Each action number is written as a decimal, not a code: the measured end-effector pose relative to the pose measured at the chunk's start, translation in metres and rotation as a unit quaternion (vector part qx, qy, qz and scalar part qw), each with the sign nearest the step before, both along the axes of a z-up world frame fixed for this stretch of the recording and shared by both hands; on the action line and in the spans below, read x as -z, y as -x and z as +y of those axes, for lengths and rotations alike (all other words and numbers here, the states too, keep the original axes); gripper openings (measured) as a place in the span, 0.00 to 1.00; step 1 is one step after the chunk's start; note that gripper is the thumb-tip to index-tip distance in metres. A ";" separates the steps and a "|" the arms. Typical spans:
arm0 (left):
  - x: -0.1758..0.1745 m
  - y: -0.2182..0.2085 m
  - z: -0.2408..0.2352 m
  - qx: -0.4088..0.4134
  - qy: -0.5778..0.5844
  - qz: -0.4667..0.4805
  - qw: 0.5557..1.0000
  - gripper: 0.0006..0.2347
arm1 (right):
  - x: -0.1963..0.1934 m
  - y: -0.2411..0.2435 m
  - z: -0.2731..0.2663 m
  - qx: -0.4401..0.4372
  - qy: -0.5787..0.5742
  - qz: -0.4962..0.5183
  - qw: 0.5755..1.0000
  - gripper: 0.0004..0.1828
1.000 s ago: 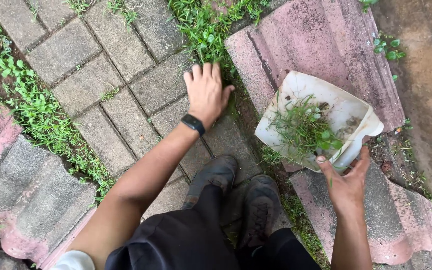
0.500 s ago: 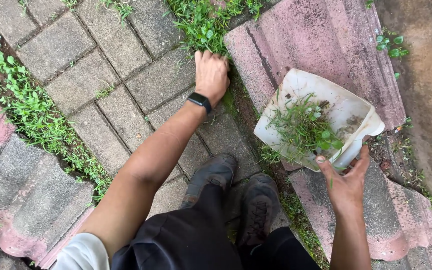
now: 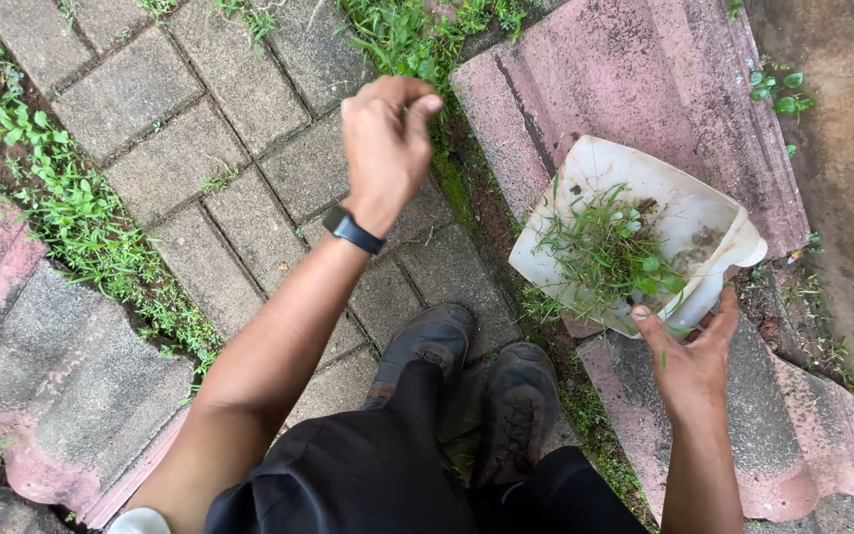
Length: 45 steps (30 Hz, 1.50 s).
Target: The person crouches on a paved walkway and pulls weeds and grass out of the cracks between the pavers by hand. They drop each pulled weed into a white plastic container held in the other hand, working along the joints between the paving stones.
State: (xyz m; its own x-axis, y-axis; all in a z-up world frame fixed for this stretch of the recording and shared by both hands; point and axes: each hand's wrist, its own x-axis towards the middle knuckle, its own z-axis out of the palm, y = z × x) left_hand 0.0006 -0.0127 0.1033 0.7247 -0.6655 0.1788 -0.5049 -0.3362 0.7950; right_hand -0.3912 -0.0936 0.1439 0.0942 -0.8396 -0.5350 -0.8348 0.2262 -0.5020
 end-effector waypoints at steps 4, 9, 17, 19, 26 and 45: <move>-0.023 0.058 -0.016 0.124 0.088 -0.031 0.988 0.07 | -0.002 -0.001 0.001 -0.009 0.005 -0.009 1.000 0.62; -0.033 0.143 -0.015 0.384 -0.079 -0.111 0.913 0.21 | 0.009 0.010 0.002 -0.026 0.026 -0.009 0.999 0.62; -0.002 0.121 0.013 0.337 -0.035 -0.086 0.937 0.17 | 0.000 -0.001 0.003 0.030 -0.007 -0.048 0.998 0.64; 0.011 0.093 0.018 0.252 -0.222 -0.116 0.935 0.08 | -0.005 -0.005 0.002 0.017 -0.011 0.029 0.999 0.64; 0.064 0.033 0.009 0.218 -0.351 -0.227 0.882 0.10 | -0.006 -0.005 0.001 0.020 -0.013 0.025 0.999 0.66; 0.002 0.028 0.023 0.118 -0.032 0.237 0.964 0.07 | -0.012 -0.015 0.001 0.034 -0.018 0.020 0.999 0.67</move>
